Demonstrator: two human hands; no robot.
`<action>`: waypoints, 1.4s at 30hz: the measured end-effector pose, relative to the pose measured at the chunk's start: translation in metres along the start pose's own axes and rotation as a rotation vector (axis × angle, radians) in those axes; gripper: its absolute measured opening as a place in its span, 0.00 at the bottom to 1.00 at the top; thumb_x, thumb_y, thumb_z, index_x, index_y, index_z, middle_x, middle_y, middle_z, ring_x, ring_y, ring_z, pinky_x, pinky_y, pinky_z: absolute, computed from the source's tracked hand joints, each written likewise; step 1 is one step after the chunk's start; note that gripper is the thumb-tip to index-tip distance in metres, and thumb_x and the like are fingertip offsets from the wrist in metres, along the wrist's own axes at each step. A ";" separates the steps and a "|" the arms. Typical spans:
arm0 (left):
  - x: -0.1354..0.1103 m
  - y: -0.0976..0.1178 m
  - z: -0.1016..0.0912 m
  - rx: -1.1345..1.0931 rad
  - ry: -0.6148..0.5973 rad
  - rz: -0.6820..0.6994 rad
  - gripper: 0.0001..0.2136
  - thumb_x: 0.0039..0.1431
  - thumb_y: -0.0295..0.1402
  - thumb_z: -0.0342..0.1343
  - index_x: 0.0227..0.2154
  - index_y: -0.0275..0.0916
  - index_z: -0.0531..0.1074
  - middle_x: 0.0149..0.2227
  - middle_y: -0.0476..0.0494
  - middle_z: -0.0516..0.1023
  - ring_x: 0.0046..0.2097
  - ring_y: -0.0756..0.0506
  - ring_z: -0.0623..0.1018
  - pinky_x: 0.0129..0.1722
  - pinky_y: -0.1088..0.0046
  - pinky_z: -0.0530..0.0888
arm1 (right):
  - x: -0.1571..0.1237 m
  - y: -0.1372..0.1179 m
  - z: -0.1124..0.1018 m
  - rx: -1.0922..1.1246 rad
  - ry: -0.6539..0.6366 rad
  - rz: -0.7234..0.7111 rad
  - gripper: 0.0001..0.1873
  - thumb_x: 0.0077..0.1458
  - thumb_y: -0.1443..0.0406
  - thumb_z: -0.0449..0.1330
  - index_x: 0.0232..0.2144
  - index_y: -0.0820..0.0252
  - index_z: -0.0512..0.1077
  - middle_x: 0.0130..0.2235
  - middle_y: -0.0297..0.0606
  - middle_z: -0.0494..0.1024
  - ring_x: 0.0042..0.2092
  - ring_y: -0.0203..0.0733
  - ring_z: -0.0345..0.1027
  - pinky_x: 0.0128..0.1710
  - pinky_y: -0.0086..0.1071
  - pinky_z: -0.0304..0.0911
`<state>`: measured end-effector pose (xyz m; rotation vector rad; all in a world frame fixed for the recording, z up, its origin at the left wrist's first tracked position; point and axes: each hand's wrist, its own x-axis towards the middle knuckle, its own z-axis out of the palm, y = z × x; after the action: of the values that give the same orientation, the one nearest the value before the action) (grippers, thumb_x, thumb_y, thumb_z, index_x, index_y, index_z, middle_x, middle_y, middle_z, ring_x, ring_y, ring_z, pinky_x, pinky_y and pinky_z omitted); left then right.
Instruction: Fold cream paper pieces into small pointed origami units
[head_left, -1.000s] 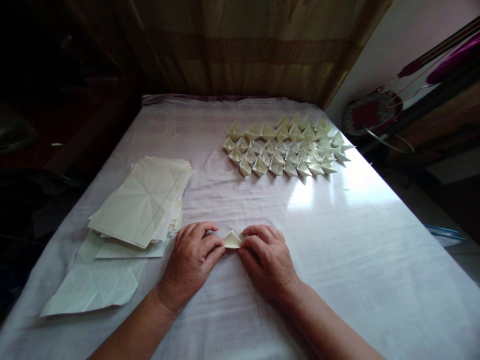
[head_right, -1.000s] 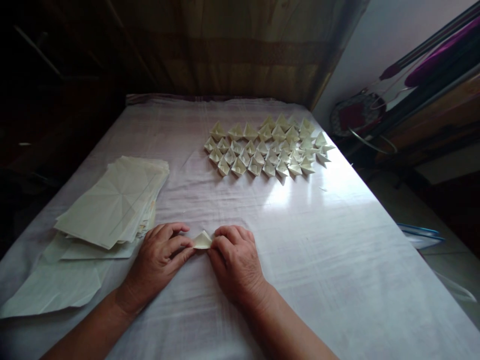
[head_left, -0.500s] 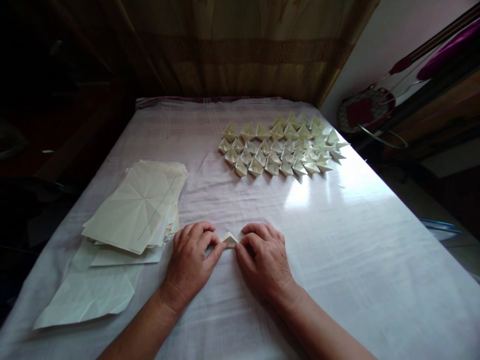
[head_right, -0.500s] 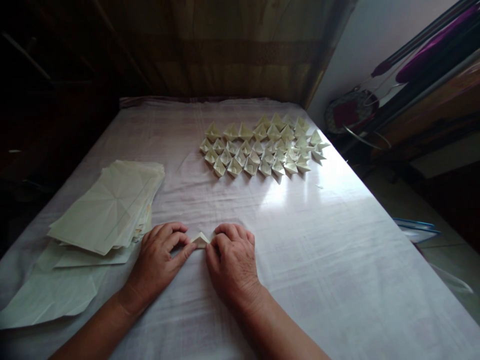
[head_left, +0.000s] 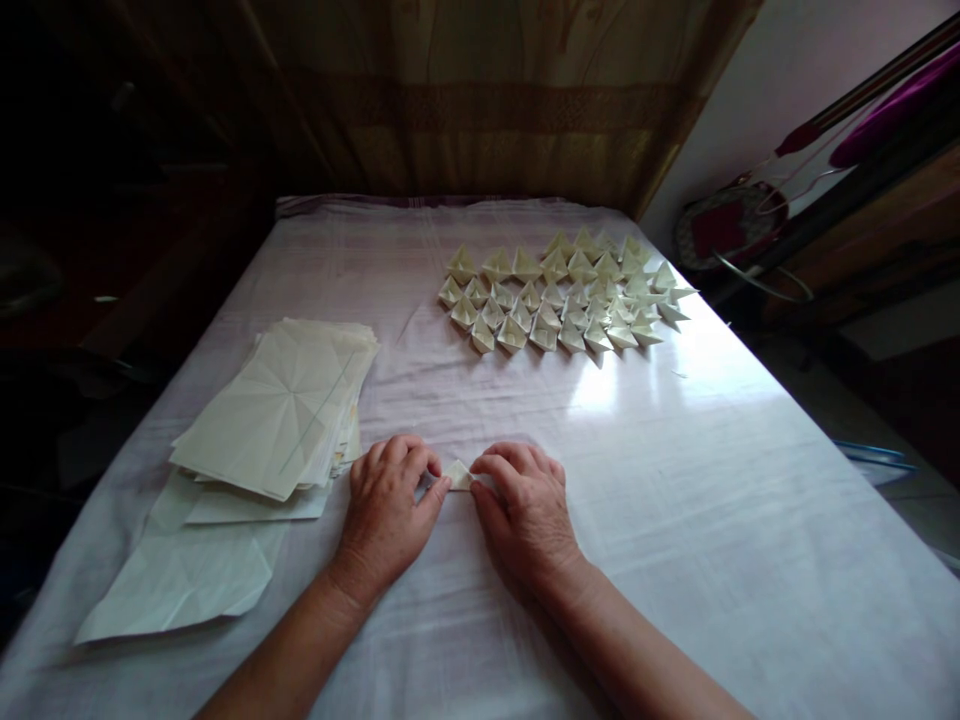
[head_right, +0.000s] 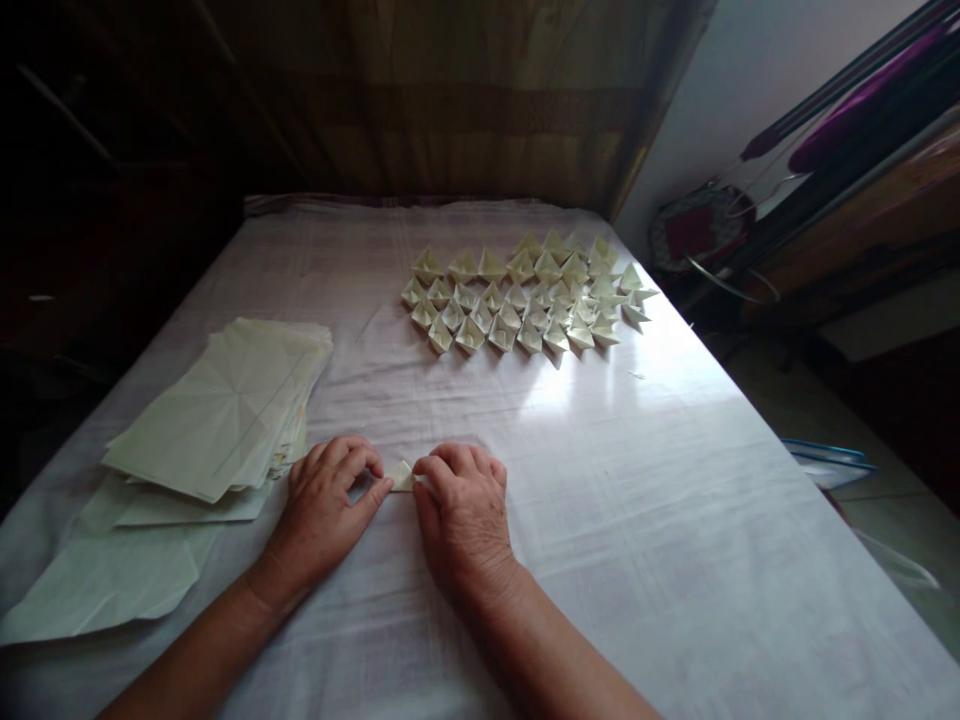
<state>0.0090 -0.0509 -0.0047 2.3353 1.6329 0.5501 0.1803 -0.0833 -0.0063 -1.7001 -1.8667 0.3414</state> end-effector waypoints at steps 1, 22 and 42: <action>0.000 0.001 0.000 -0.002 -0.006 -0.007 0.02 0.58 0.31 0.59 0.32 0.44 0.71 0.40 0.47 0.75 0.45 0.41 0.73 0.46 0.61 0.65 | 0.000 0.000 0.000 0.002 -0.005 -0.012 0.07 0.56 0.70 0.61 0.34 0.51 0.75 0.40 0.32 0.76 0.44 0.42 0.65 0.44 0.38 0.50; 0.007 -0.003 -0.005 -0.084 -0.098 -0.091 0.06 0.55 0.25 0.55 0.32 0.43 0.69 0.39 0.49 0.76 0.45 0.42 0.73 0.46 0.63 0.66 | 0.012 -0.013 0.004 -0.057 -0.003 0.030 0.05 0.52 0.64 0.67 0.26 0.53 0.74 0.36 0.33 0.74 0.42 0.42 0.64 0.42 0.38 0.49; 0.006 -0.005 -0.003 -0.104 -0.069 -0.068 0.06 0.55 0.25 0.54 0.32 0.44 0.67 0.39 0.49 0.76 0.44 0.42 0.73 0.45 0.63 0.65 | 0.025 -0.014 0.013 -0.118 0.023 0.123 0.10 0.54 0.64 0.64 0.22 0.57 0.71 0.32 0.34 0.73 0.37 0.41 0.62 0.42 0.38 0.47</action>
<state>0.0049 -0.0437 -0.0036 2.1908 1.6064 0.5213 0.1616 -0.0587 -0.0025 -1.8952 -1.8016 0.2642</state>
